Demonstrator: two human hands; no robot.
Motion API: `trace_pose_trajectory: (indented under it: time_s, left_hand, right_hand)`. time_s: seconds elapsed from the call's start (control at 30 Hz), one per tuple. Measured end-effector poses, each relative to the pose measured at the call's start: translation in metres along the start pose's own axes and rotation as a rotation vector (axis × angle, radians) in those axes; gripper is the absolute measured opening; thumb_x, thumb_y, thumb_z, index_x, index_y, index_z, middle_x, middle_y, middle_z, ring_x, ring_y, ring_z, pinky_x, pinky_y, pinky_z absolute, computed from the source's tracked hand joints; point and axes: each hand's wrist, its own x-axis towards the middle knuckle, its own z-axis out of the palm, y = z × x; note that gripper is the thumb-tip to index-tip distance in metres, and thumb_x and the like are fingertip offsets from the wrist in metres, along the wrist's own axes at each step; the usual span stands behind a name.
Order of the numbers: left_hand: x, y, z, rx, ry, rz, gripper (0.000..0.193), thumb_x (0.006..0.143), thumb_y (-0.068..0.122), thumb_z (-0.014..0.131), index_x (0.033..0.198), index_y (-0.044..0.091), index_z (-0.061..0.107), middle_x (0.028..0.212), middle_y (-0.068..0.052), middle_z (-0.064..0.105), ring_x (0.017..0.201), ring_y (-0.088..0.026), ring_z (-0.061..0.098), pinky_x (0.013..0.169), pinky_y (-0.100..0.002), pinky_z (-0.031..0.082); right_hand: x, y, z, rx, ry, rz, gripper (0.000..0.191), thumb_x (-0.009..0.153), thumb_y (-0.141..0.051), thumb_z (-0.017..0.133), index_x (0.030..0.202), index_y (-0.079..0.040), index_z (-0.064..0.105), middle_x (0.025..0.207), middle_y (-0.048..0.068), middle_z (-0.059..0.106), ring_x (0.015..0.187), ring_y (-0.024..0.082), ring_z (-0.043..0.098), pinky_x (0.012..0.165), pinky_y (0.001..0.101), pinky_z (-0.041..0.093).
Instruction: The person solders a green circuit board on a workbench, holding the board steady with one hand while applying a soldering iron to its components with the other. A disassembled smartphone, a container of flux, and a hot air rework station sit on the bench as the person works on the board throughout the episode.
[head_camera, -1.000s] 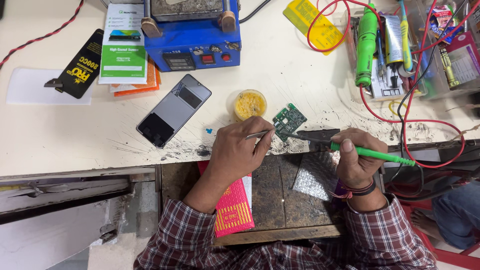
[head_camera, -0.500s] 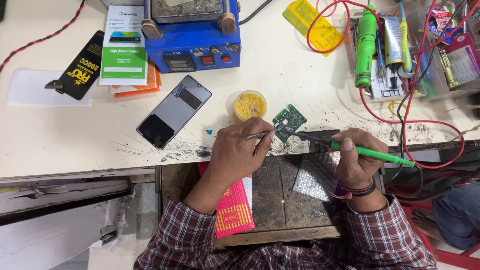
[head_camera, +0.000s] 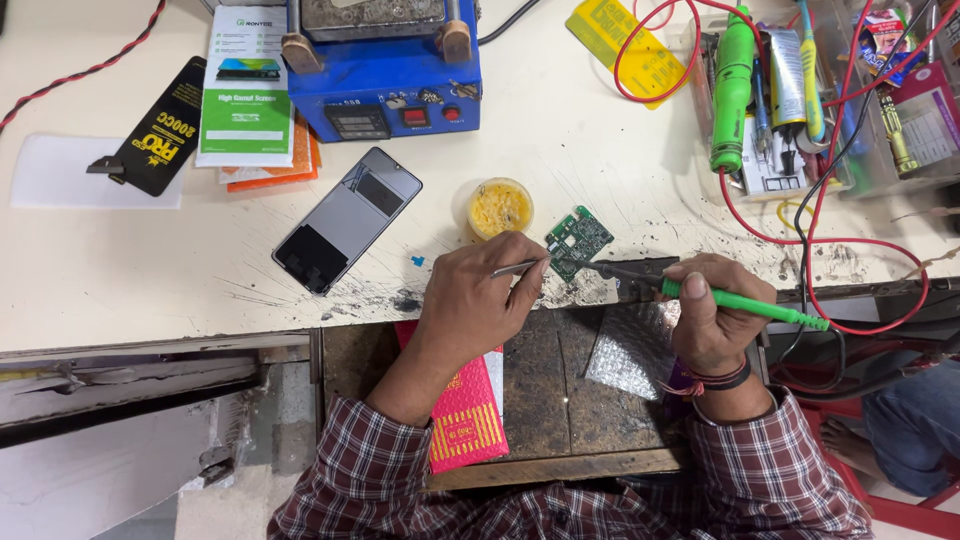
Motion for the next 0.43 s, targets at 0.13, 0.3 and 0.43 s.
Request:
trace_pose_trajectory:
  time_s: [0.13,0.3,0.43]
  left_hand:
    - [0.001,0.001,0.000,0.002,0.001,-0.009,0.010,0.099,0.015,0.070,0.101,0.010,0.061,0.087,-0.004,0.072,0.072,-0.020,0.074,0.062,-0.036,0.058]
    - [-0.001,0.001,-0.002,0.000,0.007,0.004,0.010,0.099,0.014,0.070,0.102,0.010,0.061,0.088,-0.004,0.072,0.073,-0.021,0.074,0.063,-0.036,0.058]
    - [0.000,0.000,0.001,0.007,-0.009,-0.021,0.009,0.099,0.015,0.070,0.102,0.011,0.061,0.087,-0.004,0.073,0.071,-0.019,0.074,0.061,-0.036,0.058]
  right_hand:
    - [0.000,-0.001,-0.003,-0.008,-0.052,-0.008,0.031,0.111,-0.023,0.060,0.095,0.003,0.063,0.088,0.015,0.069,0.064,0.015,0.065,0.059,0.0263,0.053]
    - [-0.003,0.002,-0.002,0.017,-0.010,0.007,0.031,0.110,-0.024,0.061,0.095,0.004,0.062,0.084,0.017,0.069,0.065,0.016,0.064,0.059,0.0266,0.052]
    - [0.006,0.015,0.006,-0.006,-0.071,-0.020,0.032,0.112,-0.024,0.061,0.092,0.001,0.061,0.082,0.016,0.069,0.066,0.017,0.066,0.062,0.0281,0.054]
